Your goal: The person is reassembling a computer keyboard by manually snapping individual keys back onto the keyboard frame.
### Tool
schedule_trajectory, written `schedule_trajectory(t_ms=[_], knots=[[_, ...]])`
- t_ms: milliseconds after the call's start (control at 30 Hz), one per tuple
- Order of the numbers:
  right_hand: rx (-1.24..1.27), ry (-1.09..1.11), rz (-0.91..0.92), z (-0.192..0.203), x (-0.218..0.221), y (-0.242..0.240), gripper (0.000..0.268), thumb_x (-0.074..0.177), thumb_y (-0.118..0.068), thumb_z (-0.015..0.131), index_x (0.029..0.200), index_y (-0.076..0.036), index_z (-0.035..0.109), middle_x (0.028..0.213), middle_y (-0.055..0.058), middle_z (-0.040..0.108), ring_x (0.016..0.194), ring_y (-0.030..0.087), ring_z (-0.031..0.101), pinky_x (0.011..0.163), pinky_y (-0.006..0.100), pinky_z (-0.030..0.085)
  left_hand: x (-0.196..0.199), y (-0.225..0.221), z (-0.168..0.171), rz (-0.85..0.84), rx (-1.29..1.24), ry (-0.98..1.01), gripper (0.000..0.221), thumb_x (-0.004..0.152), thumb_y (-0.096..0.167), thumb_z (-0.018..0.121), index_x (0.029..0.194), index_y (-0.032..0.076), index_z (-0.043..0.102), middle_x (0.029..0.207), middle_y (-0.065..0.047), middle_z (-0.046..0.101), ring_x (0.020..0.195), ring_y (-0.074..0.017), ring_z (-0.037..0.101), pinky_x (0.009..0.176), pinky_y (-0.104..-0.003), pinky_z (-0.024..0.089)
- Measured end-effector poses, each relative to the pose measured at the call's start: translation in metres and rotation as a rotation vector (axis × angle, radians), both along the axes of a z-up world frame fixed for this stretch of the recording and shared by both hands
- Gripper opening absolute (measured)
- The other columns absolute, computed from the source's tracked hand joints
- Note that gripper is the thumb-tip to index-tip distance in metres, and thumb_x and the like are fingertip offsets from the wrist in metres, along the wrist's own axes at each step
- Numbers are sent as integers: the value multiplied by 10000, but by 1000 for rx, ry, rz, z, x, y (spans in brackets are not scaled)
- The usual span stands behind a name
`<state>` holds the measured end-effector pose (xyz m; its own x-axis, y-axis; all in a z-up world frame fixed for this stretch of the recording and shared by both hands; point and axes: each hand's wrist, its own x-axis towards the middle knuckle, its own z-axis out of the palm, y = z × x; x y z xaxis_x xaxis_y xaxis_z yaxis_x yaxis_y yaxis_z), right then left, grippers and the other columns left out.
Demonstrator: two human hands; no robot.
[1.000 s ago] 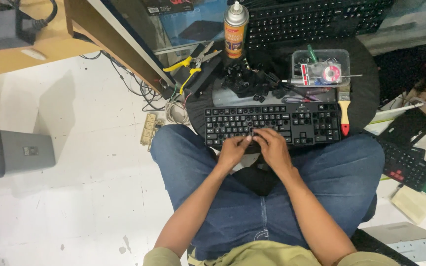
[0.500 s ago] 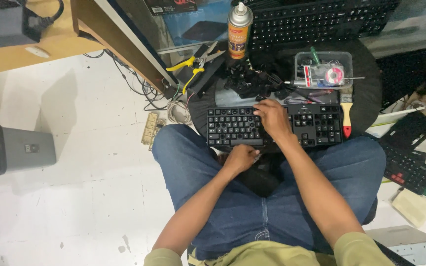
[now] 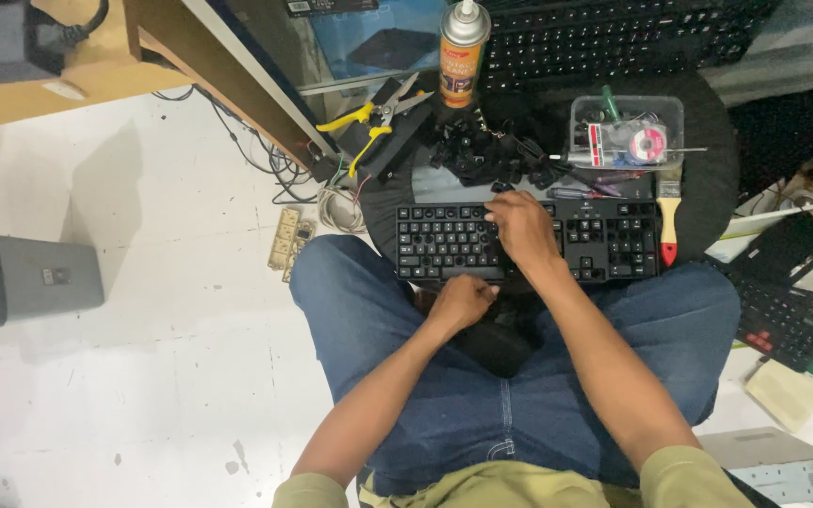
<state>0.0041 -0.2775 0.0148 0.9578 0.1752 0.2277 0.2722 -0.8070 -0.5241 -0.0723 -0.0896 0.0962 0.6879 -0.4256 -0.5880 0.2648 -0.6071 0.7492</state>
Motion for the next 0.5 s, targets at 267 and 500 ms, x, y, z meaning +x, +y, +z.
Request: schedule_trajectory(t_ms=[267,500], knots=[[433,244,-244,-22,17,14,213,974,-179,755,987,31,781,976,254,723,985,355,655,806,473,524,-1,-2,-18,8,-36,5,431,1020,318,579,1178,-50,736,1148,-281,731,1147,-440,677,911,-501,569],[54,442,-202,-74,45,-4,262,816,-323,853,823,-73,776,824,200,719,896,402,687,732,500,569,6,-8,-49,136,-105,88,322,958,275,631,1038,10,795,1126,-254,745,1193,-425,657,937,-506,550]])
